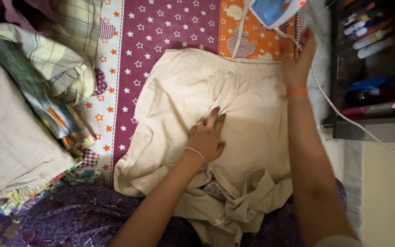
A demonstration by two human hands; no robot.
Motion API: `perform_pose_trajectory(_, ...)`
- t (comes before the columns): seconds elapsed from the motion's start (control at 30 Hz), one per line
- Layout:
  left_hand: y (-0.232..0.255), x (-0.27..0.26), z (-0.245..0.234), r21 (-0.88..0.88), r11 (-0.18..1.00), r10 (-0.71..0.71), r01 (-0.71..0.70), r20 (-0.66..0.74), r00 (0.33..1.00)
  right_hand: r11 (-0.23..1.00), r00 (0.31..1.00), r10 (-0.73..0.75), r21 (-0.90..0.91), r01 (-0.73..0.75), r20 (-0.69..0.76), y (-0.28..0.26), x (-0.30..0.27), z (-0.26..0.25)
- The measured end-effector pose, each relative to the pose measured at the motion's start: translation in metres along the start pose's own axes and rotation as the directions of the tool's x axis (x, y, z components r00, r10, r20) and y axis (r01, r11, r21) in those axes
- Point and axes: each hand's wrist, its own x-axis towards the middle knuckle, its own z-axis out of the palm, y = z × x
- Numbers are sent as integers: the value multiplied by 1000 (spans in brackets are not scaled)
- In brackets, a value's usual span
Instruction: The person irons a pair of beige trousers laid out on a bed. They use a blue and white electric iron to smooth the fabric, repeatedly adjusting the trousers and ironing different sections including the legs and waistband.
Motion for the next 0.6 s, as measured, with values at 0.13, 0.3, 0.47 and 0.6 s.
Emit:
perform_pose_trajectory(0.13,0,4,-4,25,1000,-13,11,91,996,875,995,87,472,-103,55,24,75,38)
perform_pose_trajectory(0.3,-4,8,-8,-28,999,-19,23,136,990,908,997,63,413,-78,51,50,109,43)
perform_pose_trajectory(0.47,-8,9,-6,-37,999,-1,5,115,993,828,965,205,497,-259,161,3,108,13)
perform_pose_trajectory(0.6,-7,7,-7,-42,999,-2,7,108,994,936,925,91,285,-206,369,-95,73,-66)
